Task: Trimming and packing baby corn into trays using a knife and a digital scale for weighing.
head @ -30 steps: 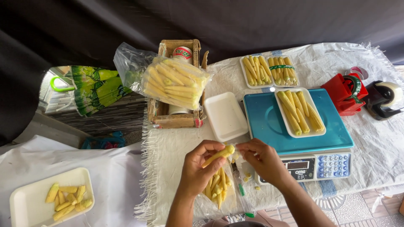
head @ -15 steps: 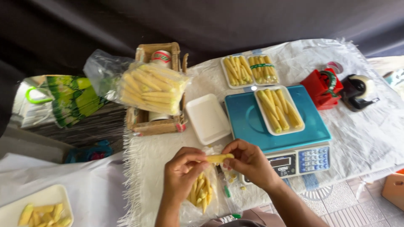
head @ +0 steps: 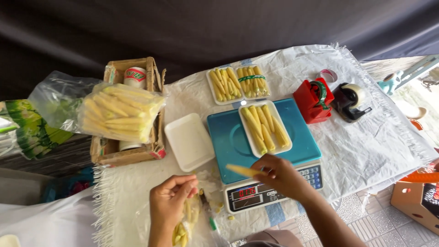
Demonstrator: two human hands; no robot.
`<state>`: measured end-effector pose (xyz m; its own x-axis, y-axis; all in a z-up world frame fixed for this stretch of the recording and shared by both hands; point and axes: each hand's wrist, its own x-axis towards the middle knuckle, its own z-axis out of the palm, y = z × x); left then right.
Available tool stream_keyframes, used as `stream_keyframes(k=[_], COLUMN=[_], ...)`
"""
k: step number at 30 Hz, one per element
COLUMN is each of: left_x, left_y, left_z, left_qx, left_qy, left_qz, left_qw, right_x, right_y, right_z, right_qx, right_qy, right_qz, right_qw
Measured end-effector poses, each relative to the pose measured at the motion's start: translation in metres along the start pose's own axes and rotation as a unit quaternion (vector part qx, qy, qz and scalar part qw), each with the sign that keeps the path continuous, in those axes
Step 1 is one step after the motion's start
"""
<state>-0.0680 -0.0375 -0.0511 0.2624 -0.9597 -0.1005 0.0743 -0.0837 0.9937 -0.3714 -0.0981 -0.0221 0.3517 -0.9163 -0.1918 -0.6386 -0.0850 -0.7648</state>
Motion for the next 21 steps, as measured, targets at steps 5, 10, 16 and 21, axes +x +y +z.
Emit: stream_keyframes(k=[5, 10, 16, 21], left_x=[-0.002, -0.007, -0.012, -0.016], left_y=[0.006, 0.012, 0.007, 0.002], left_z=[0.024, 0.045, 0.048, 0.042], left_qx=[0.010, 0.041, 0.043, 0.060], left_qy=[0.057, 0.080, 0.079, 0.084], left_qz=[-0.025, -0.051, -0.052, -0.034], left_qw=[0.998, 0.995, 0.995, 0.994], right_x=[0.035, 0.059, 0.070, 0.067], right_y=[0.078, 0.091, 0.091, 0.105], right_z=[-0.035, -0.031, -0.022, -0.024], right_qx=[-0.105, -0.155, -0.152, -0.181], right_qy=[0.157, 0.148, 0.146, 0.144], right_qz=[0.104, 0.213, 0.216, 0.164], right_qw=[0.976, 0.953, 0.953, 0.959])
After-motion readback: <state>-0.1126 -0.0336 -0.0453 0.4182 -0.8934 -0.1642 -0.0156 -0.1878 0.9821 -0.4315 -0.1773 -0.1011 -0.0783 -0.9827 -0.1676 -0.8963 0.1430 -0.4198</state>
